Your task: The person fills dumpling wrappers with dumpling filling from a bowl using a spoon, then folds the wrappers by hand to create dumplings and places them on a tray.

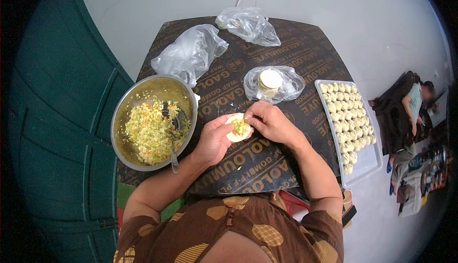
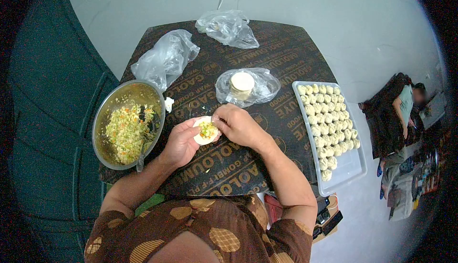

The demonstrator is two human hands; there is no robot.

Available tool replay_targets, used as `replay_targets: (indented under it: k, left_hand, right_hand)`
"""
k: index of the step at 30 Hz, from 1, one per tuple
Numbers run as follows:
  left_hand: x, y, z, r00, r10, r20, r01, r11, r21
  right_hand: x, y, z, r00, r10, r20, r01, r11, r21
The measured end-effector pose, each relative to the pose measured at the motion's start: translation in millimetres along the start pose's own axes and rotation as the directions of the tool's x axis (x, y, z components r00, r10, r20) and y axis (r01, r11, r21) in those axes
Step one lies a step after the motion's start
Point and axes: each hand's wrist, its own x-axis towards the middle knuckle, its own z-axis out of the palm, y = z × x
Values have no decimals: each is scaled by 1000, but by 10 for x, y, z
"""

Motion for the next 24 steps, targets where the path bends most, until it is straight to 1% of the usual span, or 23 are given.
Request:
replay_targets:
  k: [1,3,7,12,16,19,21,24]
  left_hand:
    - [0,-5,4,1000,-2,-8,2,1000,-1]
    - [3,-9,7,1000,-3,-16,3,1000,-2]
    - [5,-4,0,1000,-2,1,2,1000,2]
    - [6,-16,-9,1000,-6,16,6,1000,-1]
    - [5,-10,-6,1000,13,-11,-13,1000,6]
    - [8,-9,1,999,31,-29,-31,1000,-2]
    - [10,-10,6,998,43,-38,-43,999,-10]
    - [3,-14,6,999,36,-34,-37,999,-28]
  right_hand:
    - [-4,-6,11,1000,0,0,0,1000,0]
    - [-11,-11,24,999,-51,8,51,999,-5]
    - [-2,-21,7,999,-32,-6,32,999,-5]
    - [-4,-1,55,997,-75,3,76,997,-35]
    - [-5,-15,-18,1000,-24,-7,24,999,-27]
    - [-8,7,-38,999,-13,35,14,999,-30]
    - [-13,-3,-18,995,-54,80,59,996,-60]
    - [-14,-2,10,995,-69,68,73,995,-72]
